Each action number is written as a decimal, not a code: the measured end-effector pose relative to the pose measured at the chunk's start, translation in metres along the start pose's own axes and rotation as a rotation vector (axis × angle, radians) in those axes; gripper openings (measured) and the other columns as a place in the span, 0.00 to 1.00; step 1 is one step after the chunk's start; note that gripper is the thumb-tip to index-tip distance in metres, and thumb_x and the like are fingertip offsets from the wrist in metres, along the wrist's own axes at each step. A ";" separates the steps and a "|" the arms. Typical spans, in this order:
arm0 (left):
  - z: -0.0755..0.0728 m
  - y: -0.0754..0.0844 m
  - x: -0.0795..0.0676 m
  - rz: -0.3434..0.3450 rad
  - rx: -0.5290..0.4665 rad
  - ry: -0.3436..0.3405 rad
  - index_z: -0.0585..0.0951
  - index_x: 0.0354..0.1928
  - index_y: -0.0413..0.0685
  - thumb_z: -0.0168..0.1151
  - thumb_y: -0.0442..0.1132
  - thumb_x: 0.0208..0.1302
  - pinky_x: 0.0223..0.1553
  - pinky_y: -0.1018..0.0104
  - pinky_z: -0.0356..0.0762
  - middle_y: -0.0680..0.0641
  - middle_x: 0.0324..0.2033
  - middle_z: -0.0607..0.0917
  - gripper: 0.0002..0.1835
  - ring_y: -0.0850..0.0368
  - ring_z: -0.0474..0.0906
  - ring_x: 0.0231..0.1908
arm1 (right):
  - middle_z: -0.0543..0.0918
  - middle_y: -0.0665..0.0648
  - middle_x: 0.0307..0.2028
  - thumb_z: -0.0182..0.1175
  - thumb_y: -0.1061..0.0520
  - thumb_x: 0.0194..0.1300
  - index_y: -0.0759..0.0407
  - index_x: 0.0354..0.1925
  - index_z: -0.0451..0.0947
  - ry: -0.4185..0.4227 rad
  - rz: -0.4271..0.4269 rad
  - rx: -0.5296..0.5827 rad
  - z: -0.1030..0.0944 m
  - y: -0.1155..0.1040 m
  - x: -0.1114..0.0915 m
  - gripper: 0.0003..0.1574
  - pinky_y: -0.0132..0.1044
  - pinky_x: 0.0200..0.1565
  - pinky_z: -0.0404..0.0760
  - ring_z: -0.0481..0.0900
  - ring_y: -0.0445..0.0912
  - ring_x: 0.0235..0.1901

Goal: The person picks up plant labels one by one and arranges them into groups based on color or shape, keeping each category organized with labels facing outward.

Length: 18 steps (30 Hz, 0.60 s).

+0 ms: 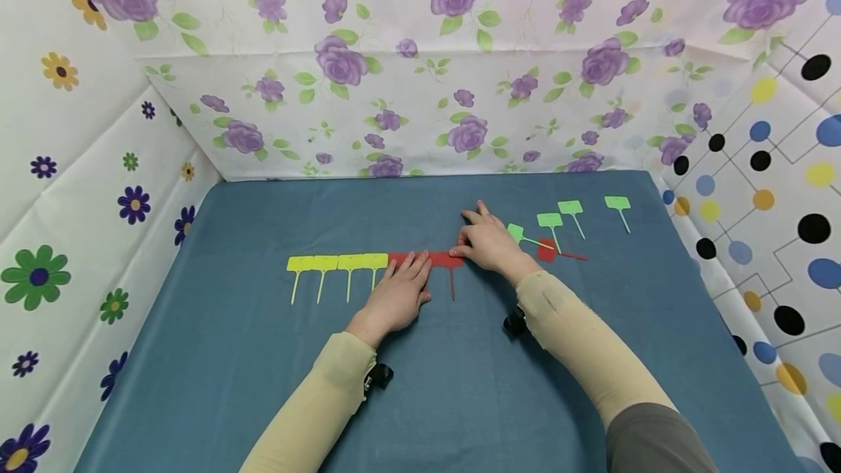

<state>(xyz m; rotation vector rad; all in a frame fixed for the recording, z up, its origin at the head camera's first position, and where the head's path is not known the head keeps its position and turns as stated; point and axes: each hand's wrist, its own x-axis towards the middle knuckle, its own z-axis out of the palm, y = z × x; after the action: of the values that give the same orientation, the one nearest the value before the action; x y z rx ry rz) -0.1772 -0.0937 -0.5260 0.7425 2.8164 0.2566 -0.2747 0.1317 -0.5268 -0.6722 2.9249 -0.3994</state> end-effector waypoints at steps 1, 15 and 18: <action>0.000 0.000 0.000 -0.001 0.002 0.002 0.56 0.78 0.47 0.53 0.50 0.76 0.75 0.43 0.42 0.48 0.78 0.52 0.35 0.48 0.43 0.77 | 0.63 0.65 0.72 0.63 0.34 0.63 0.46 0.25 0.80 0.003 0.000 0.003 0.000 0.000 0.000 0.21 0.60 0.73 0.53 0.42 0.64 0.76; -0.001 0.000 0.003 0.007 0.029 0.028 0.59 0.77 0.47 0.55 0.50 0.75 0.76 0.44 0.40 0.48 0.77 0.55 0.35 0.49 0.43 0.77 | 0.65 0.63 0.72 0.61 0.32 0.65 0.45 0.29 0.80 0.061 -0.001 0.084 -0.003 0.006 -0.006 0.21 0.62 0.73 0.49 0.39 0.64 0.76; -0.001 -0.001 0.006 0.003 0.039 0.047 0.62 0.76 0.48 0.55 0.49 0.75 0.76 0.44 0.41 0.49 0.76 0.58 0.33 0.50 0.44 0.77 | 0.64 0.61 0.72 0.59 0.32 0.66 0.44 0.31 0.81 0.072 0.009 0.105 -0.006 0.008 -0.010 0.21 0.62 0.73 0.49 0.38 0.62 0.76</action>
<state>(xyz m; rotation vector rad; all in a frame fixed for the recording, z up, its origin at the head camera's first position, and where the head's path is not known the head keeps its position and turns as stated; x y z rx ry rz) -0.1826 -0.0918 -0.5257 0.7583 2.8732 0.2228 -0.2705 0.1445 -0.5229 -0.6426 2.9478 -0.5843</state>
